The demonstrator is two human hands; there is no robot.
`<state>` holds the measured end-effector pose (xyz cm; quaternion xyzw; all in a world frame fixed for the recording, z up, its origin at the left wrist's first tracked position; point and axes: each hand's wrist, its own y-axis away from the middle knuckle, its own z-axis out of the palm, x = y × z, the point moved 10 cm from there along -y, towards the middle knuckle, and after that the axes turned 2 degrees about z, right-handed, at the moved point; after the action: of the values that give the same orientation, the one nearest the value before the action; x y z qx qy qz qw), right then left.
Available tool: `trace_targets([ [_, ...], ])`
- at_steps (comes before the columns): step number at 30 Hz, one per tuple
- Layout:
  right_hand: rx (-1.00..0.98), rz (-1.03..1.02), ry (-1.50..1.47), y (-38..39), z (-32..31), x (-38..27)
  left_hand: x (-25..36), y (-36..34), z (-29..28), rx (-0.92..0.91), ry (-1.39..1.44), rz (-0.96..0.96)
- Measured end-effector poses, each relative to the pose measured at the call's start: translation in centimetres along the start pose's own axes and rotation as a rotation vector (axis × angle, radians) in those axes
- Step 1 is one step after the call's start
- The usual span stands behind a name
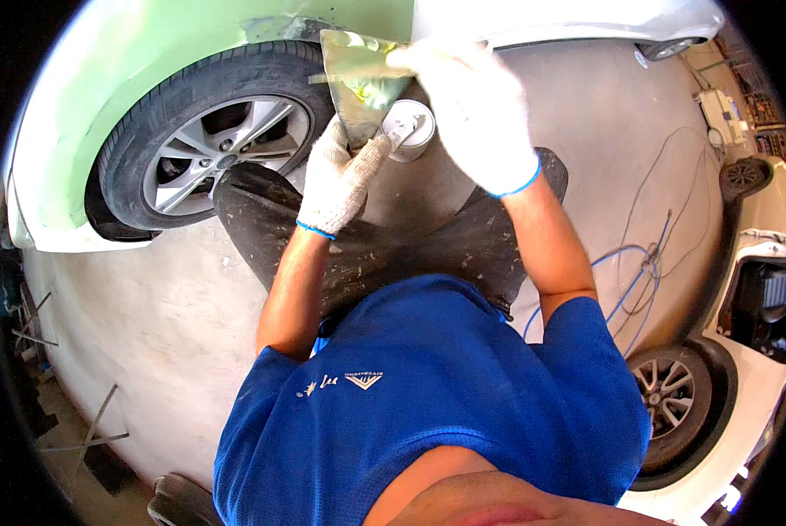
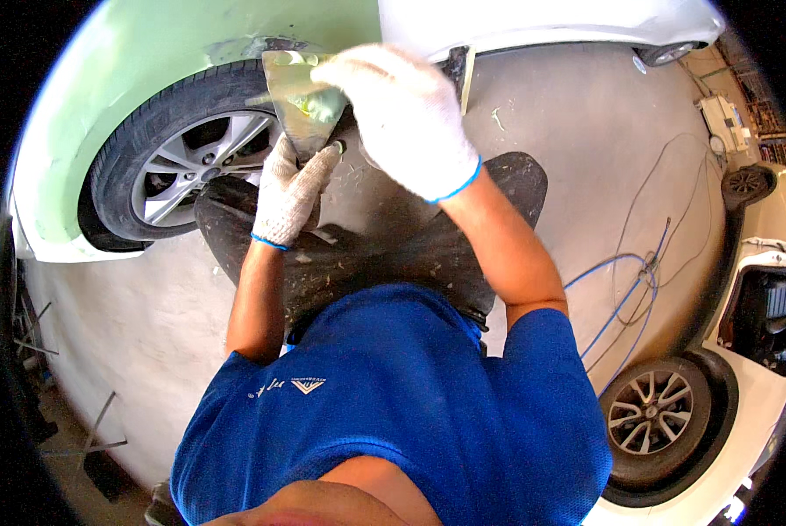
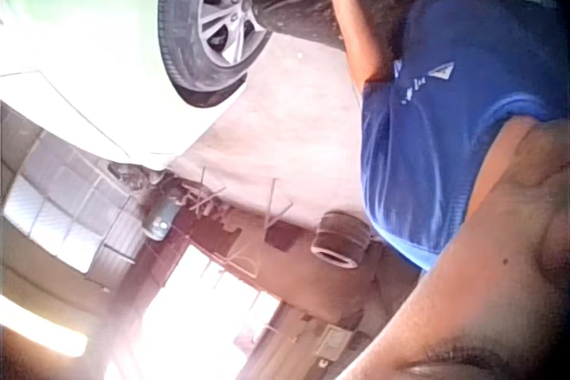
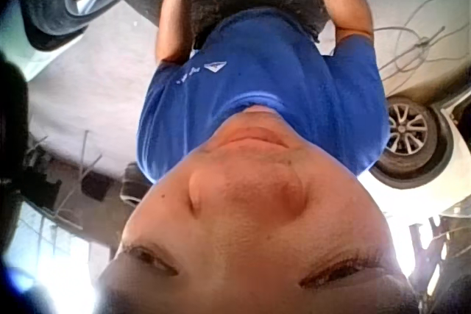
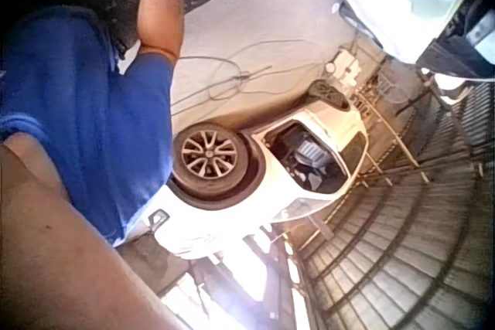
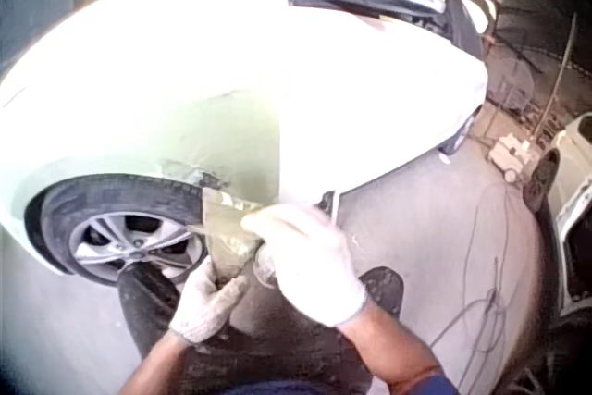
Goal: The person applies a green body filler to the front fender of a white car using a putty knife. They repeatedly scoop filler from a container and spread it over the wheel arch area, smoothing the surface.
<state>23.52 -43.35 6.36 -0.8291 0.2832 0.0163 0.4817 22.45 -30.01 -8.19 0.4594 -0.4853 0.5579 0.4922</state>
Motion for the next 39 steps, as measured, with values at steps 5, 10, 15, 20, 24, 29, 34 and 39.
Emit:
trace_targets([
  [5, -0.012, 0.149, -0.376, -1.2, -0.7, 3.3, 0.0, 1.0, 1.2, -0.091, 0.033, -0.215],
  [10, -0.16, 0.224, -0.085, 0.1, 1.1, 6.4, 0.4, 0.8, 0.7, -0.045, 0.061, -0.16],
  [15, 0.122, 0.671, -0.45, 4.1, -0.9, 11.5, 3.2, 0.1, -0.3, 0.035, -0.279, 0.271],
  [20, -0.052, 0.48, -0.694, 5.1, 2.7, 8.4, 7.9, -0.7, -0.3, 0.219, -0.974, 0.661],
  [24, 0.134, 1.158, -1.762, 8.0, 8.7, 7.0, 7.7, -1.4, 0.5, 0.19, -1.079, 0.749],
  [29, 0.155, 1.092, -1.697, 7.6, 7.8, 8.0, 2.4, -2.1, -0.2, 0.196, -1.005, 0.609],
  [34, 0.25, 0.992, -1.669, 6.6, 6.1, 9.9, -0.7, -1.3, 1.1, 0.12, -1.031, 0.444],
  [39, 0.453, 0.708, -0.826, 4.8, -2.1, 11.2, -6.4, -0.8, -2.8, 0.101, -0.224, -0.052],
])
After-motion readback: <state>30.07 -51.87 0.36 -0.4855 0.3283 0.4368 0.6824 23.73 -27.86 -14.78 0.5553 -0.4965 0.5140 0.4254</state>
